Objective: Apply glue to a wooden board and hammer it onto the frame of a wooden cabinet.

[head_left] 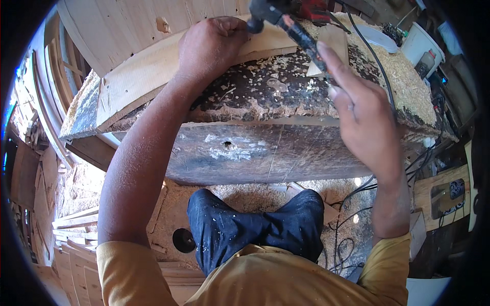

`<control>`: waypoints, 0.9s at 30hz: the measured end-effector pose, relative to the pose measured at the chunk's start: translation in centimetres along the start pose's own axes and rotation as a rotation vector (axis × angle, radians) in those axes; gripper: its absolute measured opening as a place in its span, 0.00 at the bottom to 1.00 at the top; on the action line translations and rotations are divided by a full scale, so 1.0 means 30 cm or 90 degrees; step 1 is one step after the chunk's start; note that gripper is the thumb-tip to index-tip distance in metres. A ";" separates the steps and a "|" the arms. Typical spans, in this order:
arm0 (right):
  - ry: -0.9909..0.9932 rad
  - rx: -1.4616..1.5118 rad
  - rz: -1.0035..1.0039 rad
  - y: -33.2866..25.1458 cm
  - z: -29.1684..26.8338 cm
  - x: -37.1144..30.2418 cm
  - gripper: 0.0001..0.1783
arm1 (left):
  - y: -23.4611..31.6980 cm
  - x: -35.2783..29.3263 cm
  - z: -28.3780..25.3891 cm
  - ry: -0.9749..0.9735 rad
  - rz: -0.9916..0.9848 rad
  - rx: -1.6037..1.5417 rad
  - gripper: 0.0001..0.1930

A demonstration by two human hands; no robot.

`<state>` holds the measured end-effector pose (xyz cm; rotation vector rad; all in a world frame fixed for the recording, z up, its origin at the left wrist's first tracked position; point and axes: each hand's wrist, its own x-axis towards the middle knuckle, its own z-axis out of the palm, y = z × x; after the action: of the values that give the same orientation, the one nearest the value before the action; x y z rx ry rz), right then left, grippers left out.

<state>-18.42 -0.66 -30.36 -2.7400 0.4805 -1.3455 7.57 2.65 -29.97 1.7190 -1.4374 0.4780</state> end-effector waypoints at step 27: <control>0.003 0.056 0.090 -0.073 -0.067 -0.022 0.28 | -0.084 -0.039 -0.122 -0.026 0.311 0.163 0.17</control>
<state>-19.81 1.82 -29.24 -2.5805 0.5883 -1.3075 10.38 6.25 -29.55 1.5649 -1.9002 0.9271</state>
